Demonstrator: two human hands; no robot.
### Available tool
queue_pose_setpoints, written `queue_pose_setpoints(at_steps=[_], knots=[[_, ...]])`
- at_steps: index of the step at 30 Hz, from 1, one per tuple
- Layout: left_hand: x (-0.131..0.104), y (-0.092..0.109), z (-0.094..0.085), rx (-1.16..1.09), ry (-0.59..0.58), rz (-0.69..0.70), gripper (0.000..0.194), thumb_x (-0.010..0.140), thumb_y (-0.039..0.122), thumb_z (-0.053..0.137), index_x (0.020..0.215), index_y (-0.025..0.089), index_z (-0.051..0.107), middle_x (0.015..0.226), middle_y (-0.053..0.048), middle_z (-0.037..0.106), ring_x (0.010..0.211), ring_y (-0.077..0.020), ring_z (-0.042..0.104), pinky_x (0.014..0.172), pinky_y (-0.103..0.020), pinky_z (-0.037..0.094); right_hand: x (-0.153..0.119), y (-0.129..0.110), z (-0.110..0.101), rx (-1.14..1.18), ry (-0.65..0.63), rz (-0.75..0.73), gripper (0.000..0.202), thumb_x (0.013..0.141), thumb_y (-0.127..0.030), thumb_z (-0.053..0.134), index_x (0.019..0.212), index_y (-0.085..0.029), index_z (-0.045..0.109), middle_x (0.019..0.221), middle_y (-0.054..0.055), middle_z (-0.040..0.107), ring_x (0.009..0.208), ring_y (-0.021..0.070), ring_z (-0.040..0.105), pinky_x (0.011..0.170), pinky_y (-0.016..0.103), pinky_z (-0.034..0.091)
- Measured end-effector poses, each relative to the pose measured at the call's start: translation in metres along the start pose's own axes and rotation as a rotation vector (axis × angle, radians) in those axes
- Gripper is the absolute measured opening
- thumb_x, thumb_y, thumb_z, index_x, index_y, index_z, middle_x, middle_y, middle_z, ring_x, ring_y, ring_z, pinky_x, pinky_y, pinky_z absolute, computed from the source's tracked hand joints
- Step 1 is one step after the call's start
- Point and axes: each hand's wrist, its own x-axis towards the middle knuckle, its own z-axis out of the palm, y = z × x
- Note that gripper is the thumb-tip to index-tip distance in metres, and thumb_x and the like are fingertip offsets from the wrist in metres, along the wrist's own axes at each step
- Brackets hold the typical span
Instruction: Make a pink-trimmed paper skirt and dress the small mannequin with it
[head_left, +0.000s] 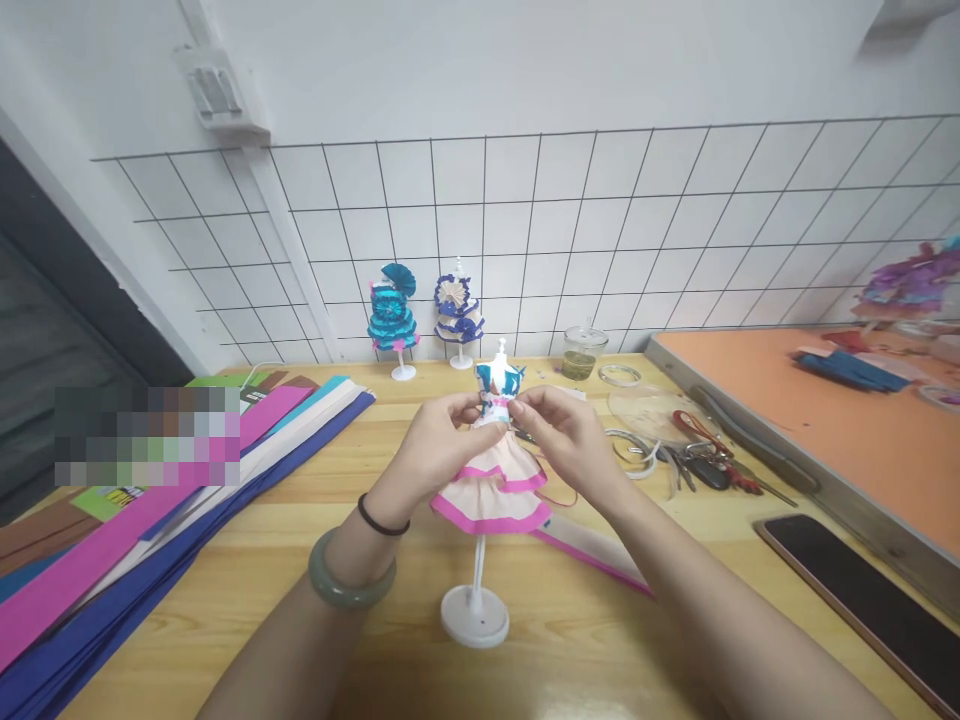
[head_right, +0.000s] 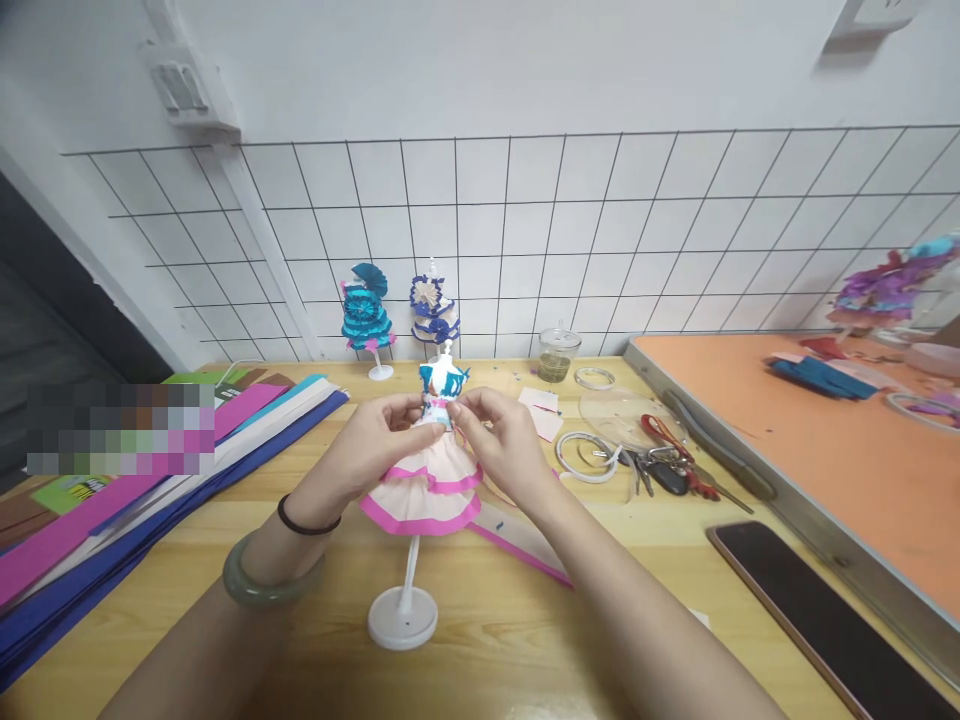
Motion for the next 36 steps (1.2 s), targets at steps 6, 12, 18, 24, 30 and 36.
queue_pose_setpoints(at_steps=[6,12,18,24,30,36], knots=[[0.004,-0.001,-0.009,-0.332,-0.167,-0.046,0.034,0.072,0.026,0.07,0.103,0.012,0.066,0.105,-0.01,0.068,0.095,-0.0198,0.063,0.087,-0.03,0.047,0.004,0.002,-0.003,0.492,-0.011,0.236,0.022,0.074,-0.039,0.07,0.071,-0.018,0.065,0.065,0.0,0.064,0.061,0.0115,0.057,0.063,0.025,0.045],[0.005,-0.007,-0.014,-0.55,-0.285,-0.092,0.033,0.07,0.023,0.072,0.102,0.014,0.067,0.095,-0.009,0.071,0.082,-0.0183,0.067,0.077,-0.027,0.05,0.005,-0.003,-0.001,0.838,-0.084,0.447,0.02,0.068,-0.034,0.076,0.066,-0.017,0.064,0.063,0.0,0.065,0.058,0.0099,0.059,0.059,0.023,0.046],[0.004,-0.013,-0.016,-0.647,-0.314,-0.107,0.029,0.067,0.024,0.074,0.094,0.014,0.069,0.084,-0.007,0.071,0.067,-0.0159,0.066,0.065,-0.025,0.05,0.005,-0.006,0.0,0.942,-0.125,0.507,0.023,0.069,-0.034,0.075,0.065,-0.018,0.06,0.064,0.0,0.064,0.061,0.0108,0.059,0.063,0.025,0.049],[0.012,-0.019,-0.018,-0.589,-0.317,-0.098,0.035,0.066,0.024,0.077,0.097,0.013,0.067,0.09,-0.008,0.072,0.074,-0.015,0.067,0.071,-0.023,0.05,0.002,-0.014,-0.003,0.776,-0.047,0.376,0.021,0.07,-0.036,0.075,0.069,-0.019,0.062,0.066,0.0,0.065,0.062,0.0106,0.059,0.063,0.024,0.047],[0.016,-0.023,-0.017,-0.557,-0.239,-0.08,0.04,0.068,0.029,0.076,0.103,0.016,0.062,0.102,-0.01,0.07,0.09,-0.0198,0.067,0.08,-0.03,0.05,-0.003,-0.025,-0.005,0.613,-0.024,0.23,0.021,0.076,-0.039,0.069,0.071,-0.02,0.063,0.067,0.001,0.066,0.064,0.0132,0.062,0.066,0.028,0.049],[0.012,-0.014,-0.022,-0.223,-0.133,0.128,0.028,0.075,0.033,0.068,0.098,0.017,0.069,0.125,-0.01,0.06,0.117,-0.0251,0.054,0.098,-0.035,0.041,-0.005,-0.027,-0.007,0.583,0.014,0.243,0.019,0.077,-0.038,0.068,0.073,-0.019,0.064,0.066,0.001,0.068,0.063,0.0129,0.063,0.064,0.026,0.049]])
